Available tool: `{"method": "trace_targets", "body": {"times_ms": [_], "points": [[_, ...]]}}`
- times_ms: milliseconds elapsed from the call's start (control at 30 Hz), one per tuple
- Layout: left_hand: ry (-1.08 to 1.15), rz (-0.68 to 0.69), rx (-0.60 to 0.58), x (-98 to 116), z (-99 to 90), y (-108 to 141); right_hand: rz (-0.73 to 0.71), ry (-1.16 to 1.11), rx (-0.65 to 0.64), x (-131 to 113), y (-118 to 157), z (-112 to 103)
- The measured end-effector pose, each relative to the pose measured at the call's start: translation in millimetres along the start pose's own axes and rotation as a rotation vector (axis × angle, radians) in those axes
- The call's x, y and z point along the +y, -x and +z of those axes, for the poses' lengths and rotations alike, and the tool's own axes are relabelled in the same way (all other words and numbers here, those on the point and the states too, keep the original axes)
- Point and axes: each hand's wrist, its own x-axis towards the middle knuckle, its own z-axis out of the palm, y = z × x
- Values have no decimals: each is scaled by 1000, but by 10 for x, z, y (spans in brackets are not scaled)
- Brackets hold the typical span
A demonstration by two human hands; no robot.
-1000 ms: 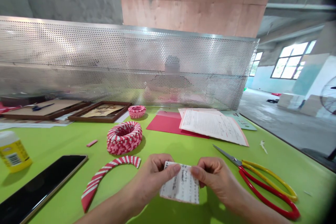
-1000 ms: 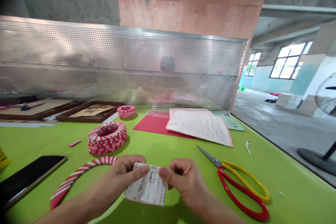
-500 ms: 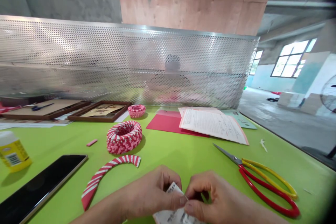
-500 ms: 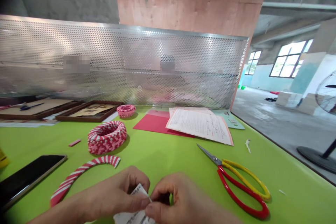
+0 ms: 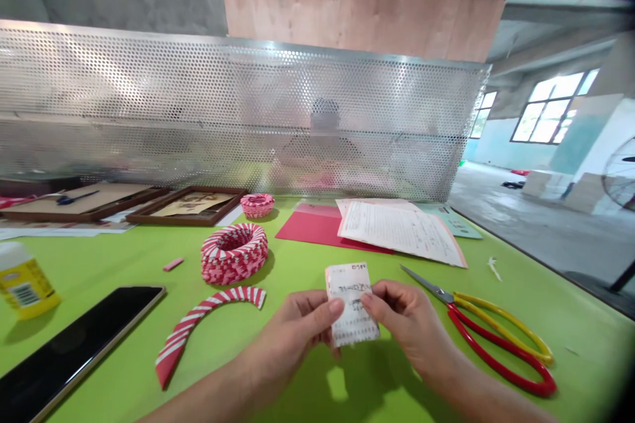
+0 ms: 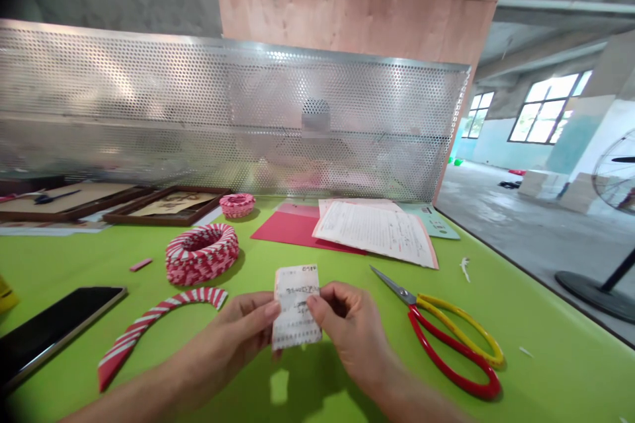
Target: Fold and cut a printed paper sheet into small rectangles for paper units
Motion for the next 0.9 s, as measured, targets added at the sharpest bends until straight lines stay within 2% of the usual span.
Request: {"method": "trace_targets", "body": {"times_ms": [133,367,467,533,633,700,800,900], "points": [[-137,25,141,-64,-16,-10,-3,33,2,34,11,16],[-199,34,164,-26,-29,-26,-15,113,-16,-40,10,13],[-210,57,190,-35,-69,-30,-15,253,94,-180,-42,-103],[-217,70,209,-44,-96,-30,-9,346,170,-261,-63,-277],[-221,70,234,-46,-117,-27,-58,547,186,-295,22,-686],[-233,66,234,-41,-117,-28,-63,759,192,-254,186,-1007],[-245,74,228,-35,-105,-27,44,1050,210,-142,506,-1433],[-254,89,262,-20,-87,-22,68,1190,149,-39,718,-1671]]}}
